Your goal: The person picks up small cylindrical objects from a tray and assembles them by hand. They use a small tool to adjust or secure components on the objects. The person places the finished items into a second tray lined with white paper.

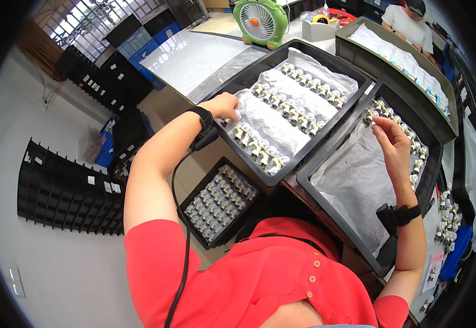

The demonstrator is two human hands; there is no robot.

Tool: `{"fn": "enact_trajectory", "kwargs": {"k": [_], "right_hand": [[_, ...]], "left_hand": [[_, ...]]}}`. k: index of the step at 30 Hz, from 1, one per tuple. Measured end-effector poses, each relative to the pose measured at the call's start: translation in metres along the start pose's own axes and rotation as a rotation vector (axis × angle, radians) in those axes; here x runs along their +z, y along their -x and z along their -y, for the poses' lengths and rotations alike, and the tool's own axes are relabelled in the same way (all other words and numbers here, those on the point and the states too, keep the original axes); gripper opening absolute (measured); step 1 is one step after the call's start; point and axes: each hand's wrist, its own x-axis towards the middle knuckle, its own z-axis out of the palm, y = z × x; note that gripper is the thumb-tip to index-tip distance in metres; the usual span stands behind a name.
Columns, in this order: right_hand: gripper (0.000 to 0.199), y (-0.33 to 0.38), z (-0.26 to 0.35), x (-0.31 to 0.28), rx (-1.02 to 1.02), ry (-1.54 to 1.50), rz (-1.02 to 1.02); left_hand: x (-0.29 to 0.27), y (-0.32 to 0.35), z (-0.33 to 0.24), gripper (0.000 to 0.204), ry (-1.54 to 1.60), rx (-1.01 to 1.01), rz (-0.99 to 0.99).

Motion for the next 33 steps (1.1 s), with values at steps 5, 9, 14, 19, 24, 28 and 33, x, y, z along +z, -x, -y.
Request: {"fn": "enact_trajectory", "kwargs": {"k": [5, 9, 14, 19, 24, 28, 33], "right_hand": [[0.019, -0.003, -0.005, -0.004, -0.008, -0.002, -0.006], [0.02, -0.001, 0.005, -0.001, 0.003, 0.024, 0.011], [0.022, -0.009, 0.025, -0.028, 0.012, 0.065, 0.019], [0.025, -0.021, 0.05, -0.084, 0.015, 0.153, -0.061], [0.028, -0.02, 0.012, -0.147, 0.276, 0.896, 0.318], [0.044, -0.008, -0.044, -0.154, 0.65, 1.356, 0.748], [0.043, -0.004, -0.064, -0.125, 0.752, 1.413, 0.888]], "left_hand": [[-0.014, 0.017, -0.015, 0.037, 0.142, -0.152, 0.209], [-0.001, 0.006, -0.002, 0.04, 0.192, -0.048, 0.191], [-0.022, 0.009, -0.005, 0.05, -0.08, 0.063, 0.186], [-0.057, 0.026, -0.063, 0.047, 0.276, 0.328, -0.107], [-0.058, 0.035, -0.173, 0.041, 0.568, 0.74, -0.045], [-0.039, 0.031, -0.232, 0.041, 0.604, 0.993, 0.032], [-0.022, 0.012, -0.242, 0.038, 0.789, 0.996, 0.134]]}}
